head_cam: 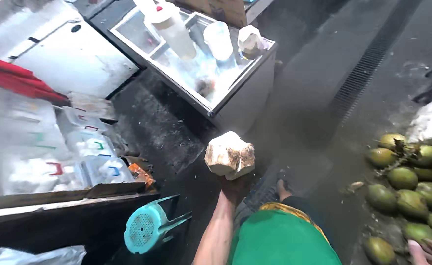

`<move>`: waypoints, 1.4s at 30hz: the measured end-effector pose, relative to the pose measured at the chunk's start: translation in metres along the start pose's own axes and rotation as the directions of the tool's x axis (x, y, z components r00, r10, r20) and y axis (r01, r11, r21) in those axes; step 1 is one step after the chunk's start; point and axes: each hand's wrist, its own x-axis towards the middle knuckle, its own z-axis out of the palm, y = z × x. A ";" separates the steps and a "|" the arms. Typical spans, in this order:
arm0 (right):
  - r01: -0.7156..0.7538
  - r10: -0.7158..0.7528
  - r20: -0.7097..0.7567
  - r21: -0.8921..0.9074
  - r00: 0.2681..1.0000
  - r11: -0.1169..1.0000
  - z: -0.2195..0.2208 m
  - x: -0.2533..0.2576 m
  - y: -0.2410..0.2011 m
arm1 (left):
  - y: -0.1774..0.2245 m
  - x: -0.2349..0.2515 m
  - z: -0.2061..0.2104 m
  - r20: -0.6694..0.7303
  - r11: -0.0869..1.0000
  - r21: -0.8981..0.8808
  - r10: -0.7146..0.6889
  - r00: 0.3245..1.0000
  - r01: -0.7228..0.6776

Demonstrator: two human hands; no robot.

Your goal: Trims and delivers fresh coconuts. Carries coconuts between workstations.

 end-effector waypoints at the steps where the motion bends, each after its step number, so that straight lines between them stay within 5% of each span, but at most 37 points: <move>1: 0.017 -0.019 0.079 0.018 0.997 1.000 0.014 0.034 -0.017 | 0.002 0.011 0.009 -0.012 0.999 0.009 0.033 0.999 -0.033; 8: 0.338 -0.385 0.304 0.196 0.872 0.921 0.099 0.223 -0.209 | 0.014 0.080 0.063 -0.153 0.963 0.084 0.267 0.951 -0.257; 11: 0.426 -0.482 0.313 0.233 0.819 0.874 0.119 0.275 -0.268 | 0.031 0.126 0.088 -0.160 0.903 0.257 0.392 0.906 -0.345; 14: 0.410 -0.462 0.374 0.213 0.804 0.887 0.146 0.310 -0.295 | 0.057 0.180 0.107 -0.026 0.806 0.407 0.480 0.877 -0.429; 21: 0.292 -0.257 0.521 0.015 0.814 0.956 0.204 0.370 -0.321 | 0.121 0.337 0.079 -0.020 0.602 0.669 0.601 0.799 -0.436; 24: 0.216 -0.148 0.559 -0.058 0.816 0.975 0.202 0.390 -0.342 | 0.146 0.380 0.079 -0.033 0.451 0.818 0.656 0.754 -0.357; 27: 0.219 -0.123 0.570 -0.103 0.813 0.970 0.212 0.422 -0.371 | 0.169 0.410 0.078 0.066 0.132 0.962 0.737 0.673 -0.238; 29: 0.238 -0.128 0.576 -0.119 0.807 0.964 0.222 0.443 -0.390 | 0.179 0.418 0.082 0.133 -0.114 0.991 0.744 0.654 -0.071; 31: 0.286 -0.174 0.583 -0.105 0.794 0.952 0.234 0.467 -0.423 | 0.180 0.434 0.099 0.082 -0.238 0.960 0.740 0.668 0.146; 35: 0.490 -0.371 0.647 -0.004 0.666 0.872 0.264 0.513 -0.524 | 0.170 0.463 0.146 -0.104 -0.257 0.860 0.758 0.644 0.441; 42: 0.743 -0.803 0.469 0.369 0.369 0.558 0.340 0.579 -0.709 | 0.163 0.460 0.164 -0.176 -0.162 0.867 0.785 0.594 0.471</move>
